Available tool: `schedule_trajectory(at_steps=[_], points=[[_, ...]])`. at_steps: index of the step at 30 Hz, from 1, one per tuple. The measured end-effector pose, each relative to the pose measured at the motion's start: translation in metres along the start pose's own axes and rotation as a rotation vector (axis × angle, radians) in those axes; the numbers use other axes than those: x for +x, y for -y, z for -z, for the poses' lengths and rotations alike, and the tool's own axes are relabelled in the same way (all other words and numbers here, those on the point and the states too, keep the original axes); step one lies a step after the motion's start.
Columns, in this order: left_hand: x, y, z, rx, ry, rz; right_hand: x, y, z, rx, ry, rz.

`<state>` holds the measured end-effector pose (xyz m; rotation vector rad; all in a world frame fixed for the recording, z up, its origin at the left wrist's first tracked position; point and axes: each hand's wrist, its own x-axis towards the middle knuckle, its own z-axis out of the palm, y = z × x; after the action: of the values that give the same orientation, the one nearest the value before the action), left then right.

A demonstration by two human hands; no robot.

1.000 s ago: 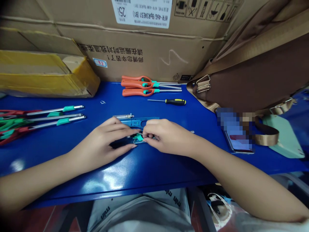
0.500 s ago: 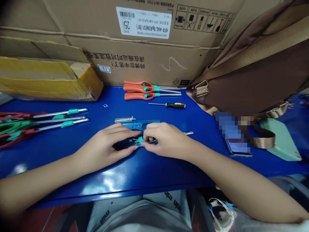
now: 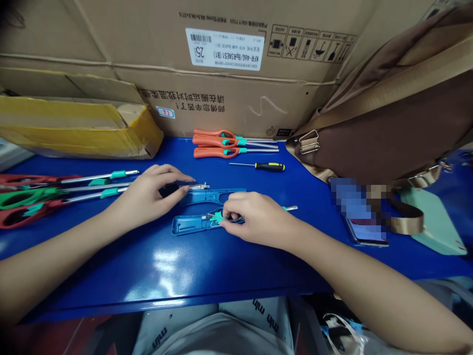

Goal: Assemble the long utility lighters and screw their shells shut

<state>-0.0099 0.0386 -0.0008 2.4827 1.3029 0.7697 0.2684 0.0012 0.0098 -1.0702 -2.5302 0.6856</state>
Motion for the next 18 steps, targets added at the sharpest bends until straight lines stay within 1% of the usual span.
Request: schedule_trajectory(at_steps=[4,7,10,13,15,16,18], points=[[0.0,0.004,-0.006,-0.057,0.049,0.019,0.0,0.002,0.001,-0.01,0.003,-0.016],[-0.001,0.003,-0.007,-0.079,0.055,0.033,-0.001,0.002,0.0,-0.013,0.006,-0.02],[-0.001,0.0,-0.005,-0.103,0.039,0.042,-0.002,0.001,0.0,-0.024,-0.004,-0.014],[-0.003,-0.007,-0.001,-0.126,-0.006,0.031,-0.002,0.0,0.001,-0.028,-0.012,-0.025],[-0.006,-0.014,0.0,-0.19,-0.024,0.046,-0.002,-0.001,0.002,-0.015,-0.024,-0.042],[-0.008,-0.018,0.001,-0.252,-0.017,0.061,-0.001,-0.001,0.003,0.003,-0.037,-0.044],[-0.012,-0.027,0.0,-0.387,0.072,0.088,0.0,-0.001,0.004,0.071,-0.072,-0.04]])
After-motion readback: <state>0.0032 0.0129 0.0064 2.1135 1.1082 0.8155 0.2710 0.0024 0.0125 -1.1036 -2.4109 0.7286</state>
